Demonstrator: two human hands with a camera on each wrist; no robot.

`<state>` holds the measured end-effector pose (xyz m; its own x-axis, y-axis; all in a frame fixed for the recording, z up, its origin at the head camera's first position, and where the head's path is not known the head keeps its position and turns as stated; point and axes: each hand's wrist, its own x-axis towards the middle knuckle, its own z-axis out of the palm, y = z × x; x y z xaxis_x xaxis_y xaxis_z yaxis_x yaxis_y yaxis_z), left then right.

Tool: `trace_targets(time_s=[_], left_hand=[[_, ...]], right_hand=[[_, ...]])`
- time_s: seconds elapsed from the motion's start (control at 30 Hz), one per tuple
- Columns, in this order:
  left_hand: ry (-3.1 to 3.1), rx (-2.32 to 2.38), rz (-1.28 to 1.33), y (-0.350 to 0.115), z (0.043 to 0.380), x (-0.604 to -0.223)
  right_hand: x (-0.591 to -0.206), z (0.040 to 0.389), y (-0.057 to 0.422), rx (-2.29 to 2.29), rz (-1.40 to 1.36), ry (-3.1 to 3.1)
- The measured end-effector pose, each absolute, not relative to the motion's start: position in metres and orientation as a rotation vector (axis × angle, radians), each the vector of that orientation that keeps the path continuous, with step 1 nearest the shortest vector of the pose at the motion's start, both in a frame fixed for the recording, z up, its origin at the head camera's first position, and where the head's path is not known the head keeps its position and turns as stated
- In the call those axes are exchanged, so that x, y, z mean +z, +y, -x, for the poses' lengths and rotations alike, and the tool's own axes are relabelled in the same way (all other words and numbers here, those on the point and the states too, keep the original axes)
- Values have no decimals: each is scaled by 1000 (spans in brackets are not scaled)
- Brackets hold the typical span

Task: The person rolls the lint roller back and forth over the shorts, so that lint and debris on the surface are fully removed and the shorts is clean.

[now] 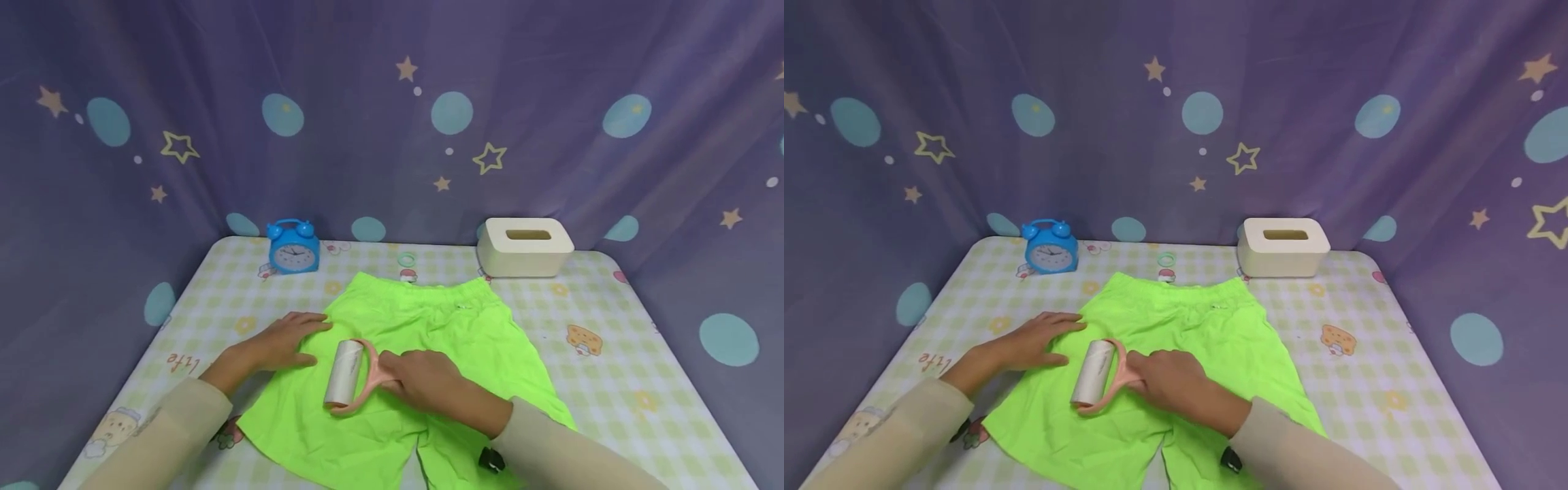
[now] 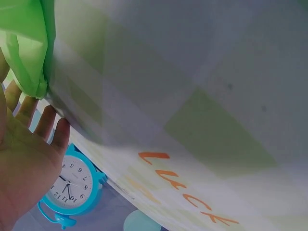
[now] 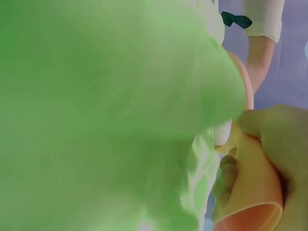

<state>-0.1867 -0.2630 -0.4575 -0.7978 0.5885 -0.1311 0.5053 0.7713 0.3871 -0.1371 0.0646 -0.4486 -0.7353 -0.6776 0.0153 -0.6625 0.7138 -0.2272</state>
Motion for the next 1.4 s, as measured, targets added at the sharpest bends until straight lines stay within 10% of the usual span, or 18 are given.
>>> trace_targets(time_s=[1.4], left_hand=[[2692, 523, -830, -266, 191, -460]], right_hand=[[-444, 97, 274, -400, 976, 2918]])
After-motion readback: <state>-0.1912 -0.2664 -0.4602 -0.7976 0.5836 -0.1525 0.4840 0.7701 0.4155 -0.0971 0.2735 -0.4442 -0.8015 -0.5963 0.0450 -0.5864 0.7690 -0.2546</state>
